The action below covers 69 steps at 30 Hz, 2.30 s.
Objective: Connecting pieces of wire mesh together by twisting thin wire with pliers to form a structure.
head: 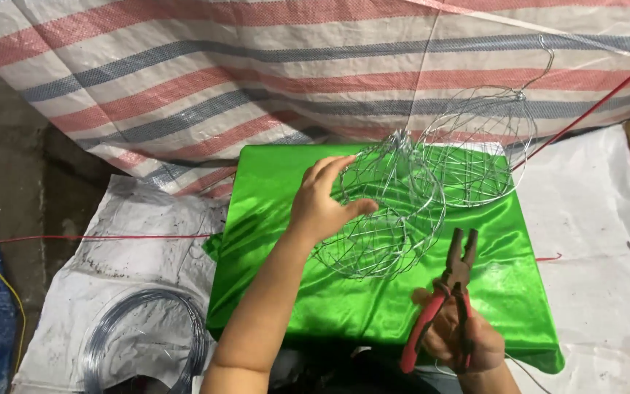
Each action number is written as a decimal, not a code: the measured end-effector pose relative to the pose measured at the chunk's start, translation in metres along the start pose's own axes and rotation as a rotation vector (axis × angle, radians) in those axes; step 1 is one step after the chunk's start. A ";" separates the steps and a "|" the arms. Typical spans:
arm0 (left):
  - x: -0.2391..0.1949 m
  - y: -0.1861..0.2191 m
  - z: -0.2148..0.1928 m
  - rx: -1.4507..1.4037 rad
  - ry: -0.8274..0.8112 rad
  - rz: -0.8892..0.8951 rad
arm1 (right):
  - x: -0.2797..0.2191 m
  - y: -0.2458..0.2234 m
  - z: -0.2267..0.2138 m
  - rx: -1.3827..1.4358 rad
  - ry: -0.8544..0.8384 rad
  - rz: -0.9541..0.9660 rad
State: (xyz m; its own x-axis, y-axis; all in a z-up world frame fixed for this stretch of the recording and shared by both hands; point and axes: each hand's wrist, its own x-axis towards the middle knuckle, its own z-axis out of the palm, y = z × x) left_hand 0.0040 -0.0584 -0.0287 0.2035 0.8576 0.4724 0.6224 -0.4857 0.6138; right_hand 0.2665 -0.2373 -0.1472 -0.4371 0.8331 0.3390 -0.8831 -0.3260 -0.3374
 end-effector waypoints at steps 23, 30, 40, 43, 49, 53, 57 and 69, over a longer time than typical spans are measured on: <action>0.014 -0.005 0.011 0.081 0.200 0.084 | 0.013 0.019 0.022 -0.249 0.405 0.279; 0.015 -0.007 0.010 0.079 0.238 0.164 | 0.018 0.021 0.021 -0.282 0.428 0.242; 0.009 -0.004 0.014 0.084 0.277 0.170 | 0.013 0.022 0.031 -0.186 0.481 0.186; 0.005 -0.006 0.018 0.057 0.312 0.187 | 0.013 0.018 0.035 -0.052 0.462 0.231; -0.001 0.000 0.028 0.137 0.291 0.087 | 0.006 0.005 0.025 -0.104 0.410 0.272; 0.012 0.000 0.031 0.132 0.245 0.043 | 0.014 -0.001 0.046 -0.446 0.486 0.351; 0.017 0.002 0.030 0.090 0.252 -0.045 | 0.017 0.016 0.042 -0.322 0.325 0.419; 0.013 -0.007 0.035 0.096 0.257 -0.006 | 0.046 0.018 0.031 -0.142 0.405 0.299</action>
State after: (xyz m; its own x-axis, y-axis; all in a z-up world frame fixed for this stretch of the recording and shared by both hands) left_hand 0.0289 -0.0377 -0.0494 0.0083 0.7833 0.6216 0.6942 -0.4520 0.5602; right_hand 0.2249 -0.2184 -0.1106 -0.5406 0.8283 -0.1474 -0.6857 -0.5353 -0.4932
